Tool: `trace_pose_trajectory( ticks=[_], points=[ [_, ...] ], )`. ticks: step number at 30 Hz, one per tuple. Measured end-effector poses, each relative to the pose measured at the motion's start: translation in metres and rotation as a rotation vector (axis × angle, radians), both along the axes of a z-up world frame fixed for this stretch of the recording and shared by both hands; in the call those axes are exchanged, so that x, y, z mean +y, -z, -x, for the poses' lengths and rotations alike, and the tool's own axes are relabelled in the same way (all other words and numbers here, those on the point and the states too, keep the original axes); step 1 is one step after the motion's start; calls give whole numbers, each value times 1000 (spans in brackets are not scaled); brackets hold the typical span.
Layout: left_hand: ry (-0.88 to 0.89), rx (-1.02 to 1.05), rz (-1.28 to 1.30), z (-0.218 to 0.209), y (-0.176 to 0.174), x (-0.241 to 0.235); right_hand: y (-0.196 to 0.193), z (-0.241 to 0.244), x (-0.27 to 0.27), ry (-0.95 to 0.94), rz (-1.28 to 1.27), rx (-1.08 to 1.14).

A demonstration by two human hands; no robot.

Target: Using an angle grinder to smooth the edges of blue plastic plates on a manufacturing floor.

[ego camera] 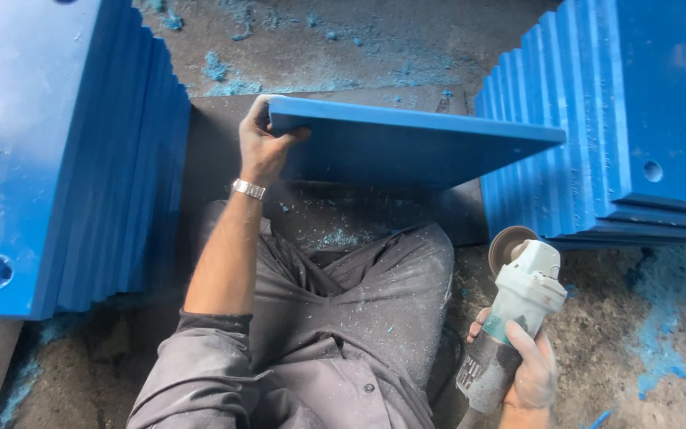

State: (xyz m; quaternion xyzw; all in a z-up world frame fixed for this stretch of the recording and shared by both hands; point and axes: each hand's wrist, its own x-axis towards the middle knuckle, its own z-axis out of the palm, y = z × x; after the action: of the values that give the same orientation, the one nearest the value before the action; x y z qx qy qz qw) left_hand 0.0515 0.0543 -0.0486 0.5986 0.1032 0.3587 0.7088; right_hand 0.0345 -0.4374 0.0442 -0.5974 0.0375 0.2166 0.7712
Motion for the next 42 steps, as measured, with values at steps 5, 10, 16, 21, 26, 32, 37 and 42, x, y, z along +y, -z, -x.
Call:
trace_pose_trajectory(
  ticks=[5, 10, 16, 21, 26, 32, 37, 42],
  points=[
    [-107, -5, -248, -12, -96, -23, 1, 0, -14, 30, 15, -62],
    [-468, 103, -909, -39, -192, -68, 17, -5, -24, 143, 13, 76],
    [-327, 230, -1303, -105, -162, -119, 5, 1, -11, 249, 72, 171],
    [-202, 261, -1419, -126, -137, -163, 16, -1, -23, 183, 18, 128],
    [-262, 133, -1560, -136, -108, -173, 13, 0, -21, 127, -35, 36],
    [-310, 147, -1493, -57, -125, -115, 8, -9, -13, 34, -31, -16],
    [-888, 220, -1401, 25, -132, -70, -4, -20, 5, -4, -32, -56],
    [-579, -17, -714, 40, -74, -49, -25, -22, 26, -71, -47, -105]
  ],
)
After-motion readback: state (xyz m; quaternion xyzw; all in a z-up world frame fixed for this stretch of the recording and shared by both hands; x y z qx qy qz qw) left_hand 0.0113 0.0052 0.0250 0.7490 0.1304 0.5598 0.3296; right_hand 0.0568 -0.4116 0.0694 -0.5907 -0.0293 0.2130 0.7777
